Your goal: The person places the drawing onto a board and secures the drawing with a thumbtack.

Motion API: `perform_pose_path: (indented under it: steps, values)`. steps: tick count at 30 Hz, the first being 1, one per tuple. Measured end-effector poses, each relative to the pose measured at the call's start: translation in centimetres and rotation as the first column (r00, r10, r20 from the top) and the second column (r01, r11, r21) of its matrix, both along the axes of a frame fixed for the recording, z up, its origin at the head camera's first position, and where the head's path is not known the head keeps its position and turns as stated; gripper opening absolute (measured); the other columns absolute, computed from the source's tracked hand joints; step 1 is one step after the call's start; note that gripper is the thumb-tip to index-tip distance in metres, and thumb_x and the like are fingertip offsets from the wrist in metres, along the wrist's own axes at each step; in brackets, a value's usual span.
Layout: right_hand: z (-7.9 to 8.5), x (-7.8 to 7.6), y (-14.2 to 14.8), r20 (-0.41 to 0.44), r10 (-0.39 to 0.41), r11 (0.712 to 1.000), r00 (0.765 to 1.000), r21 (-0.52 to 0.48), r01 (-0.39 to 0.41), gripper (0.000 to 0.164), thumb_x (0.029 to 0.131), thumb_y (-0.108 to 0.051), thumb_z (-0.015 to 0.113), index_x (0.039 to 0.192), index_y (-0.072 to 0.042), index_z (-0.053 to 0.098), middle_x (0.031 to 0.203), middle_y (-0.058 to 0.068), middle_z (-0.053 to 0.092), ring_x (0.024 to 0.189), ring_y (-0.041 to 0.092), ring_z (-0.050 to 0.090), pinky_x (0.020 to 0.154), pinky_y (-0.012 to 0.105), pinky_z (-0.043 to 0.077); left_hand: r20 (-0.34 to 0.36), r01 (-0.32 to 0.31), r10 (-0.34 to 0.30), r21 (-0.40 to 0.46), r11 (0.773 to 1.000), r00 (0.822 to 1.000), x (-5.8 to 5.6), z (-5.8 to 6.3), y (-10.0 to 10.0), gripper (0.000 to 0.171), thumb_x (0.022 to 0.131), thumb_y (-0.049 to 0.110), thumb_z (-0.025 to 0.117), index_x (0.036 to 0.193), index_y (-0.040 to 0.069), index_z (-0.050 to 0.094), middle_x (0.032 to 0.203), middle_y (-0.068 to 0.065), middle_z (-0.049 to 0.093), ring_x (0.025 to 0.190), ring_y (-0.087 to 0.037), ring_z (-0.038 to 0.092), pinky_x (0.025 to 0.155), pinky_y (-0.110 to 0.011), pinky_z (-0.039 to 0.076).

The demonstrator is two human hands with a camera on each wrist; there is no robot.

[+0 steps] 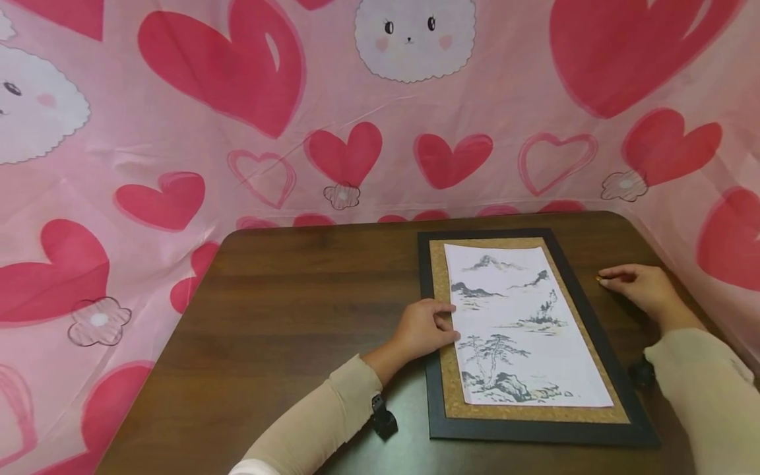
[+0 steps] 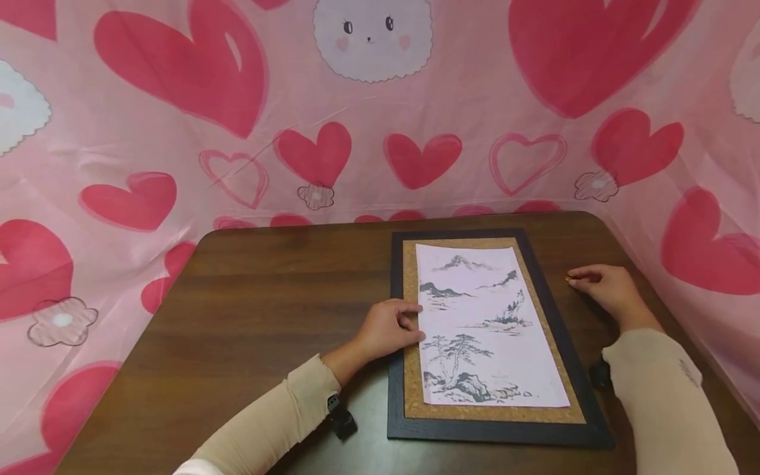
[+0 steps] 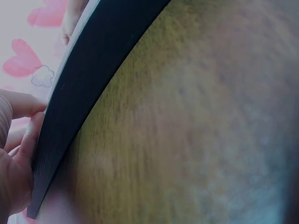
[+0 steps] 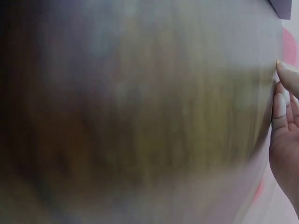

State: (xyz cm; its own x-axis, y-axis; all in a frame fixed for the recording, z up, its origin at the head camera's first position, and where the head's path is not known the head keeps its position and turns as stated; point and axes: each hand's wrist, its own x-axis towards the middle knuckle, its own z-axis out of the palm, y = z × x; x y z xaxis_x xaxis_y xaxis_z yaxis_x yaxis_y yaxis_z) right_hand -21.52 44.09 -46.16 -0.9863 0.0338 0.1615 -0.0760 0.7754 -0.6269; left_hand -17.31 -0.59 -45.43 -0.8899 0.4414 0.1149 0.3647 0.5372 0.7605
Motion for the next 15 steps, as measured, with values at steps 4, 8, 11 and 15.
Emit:
perform_pose_path:
  steps: [4, 8, 11, 15]
  values:
    - [0.25, -0.06, -0.54, -0.007, -0.024, 0.998, 1.000, 0.061, 0.024, 0.029, 0.088, -0.021, 0.073, 0.101, 0.006, 0.071, 0.080, 0.010, 0.072, 0.066, -0.012, 0.046, 0.058, 0.016, 0.039, 0.009, -0.005, 0.005, 0.008, 1.000, 1.000, 0.11, 0.07, 0.03, 0.041, 0.077, 0.016, 0.083, 0.116, 0.008, 0.071, 0.069, 0.011, 0.069, 0.081, 0.001, 0.065, 0.096, -0.028, 0.046]
    - [0.33, -0.05, -0.86, -0.024, -0.030, 0.994, 0.999, 0.106, 0.032, 0.023, 0.089, -0.017, 0.072, 0.096, 0.005, 0.073, 0.081, 0.016, 0.071, 0.064, -0.010, 0.046, 0.057, 0.019, 0.039, 0.021, -0.004, 0.004, 0.017, 1.000, 1.000, 0.14, 0.05, 0.03, 0.042, 0.077, 0.015, 0.083, 0.116, 0.007, 0.071, 0.070, 0.010, 0.069, 0.076, 0.001, 0.065, 0.096, -0.028, 0.046]
    - [0.32, -0.12, -0.88, -0.043, -0.025, 0.991, 0.999, 0.131, 0.031, 0.020, 0.088, -0.016, 0.072, 0.093, 0.003, 0.073, 0.081, 0.018, 0.070, 0.064, -0.011, 0.044, 0.058, 0.020, 0.039, 0.019, -0.005, 0.004, 0.020, 1.000, 1.000, 0.12, 0.02, 0.06, 0.042, 0.077, 0.015, 0.083, 0.116, 0.007, 0.071, 0.070, 0.010, 0.070, 0.077, 0.001, 0.066, 0.096, -0.028, 0.046]
    - [0.53, -0.21, -0.70, -0.065, -0.012, 0.988, 0.998, 0.155, 0.022, 0.017, 0.087, -0.014, 0.074, 0.090, 0.002, 0.074, 0.083, 0.021, 0.070, 0.066, -0.011, 0.044, 0.059, 0.021, 0.039, 0.011, -0.007, 0.007, 0.011, 1.000, 1.000, 0.16, 0.08, 0.13, 0.042, 0.077, 0.016, 0.083, 0.116, 0.008, 0.071, 0.070, 0.011, 0.070, 0.082, 0.001, 0.066, 0.096, -0.027, 0.045]
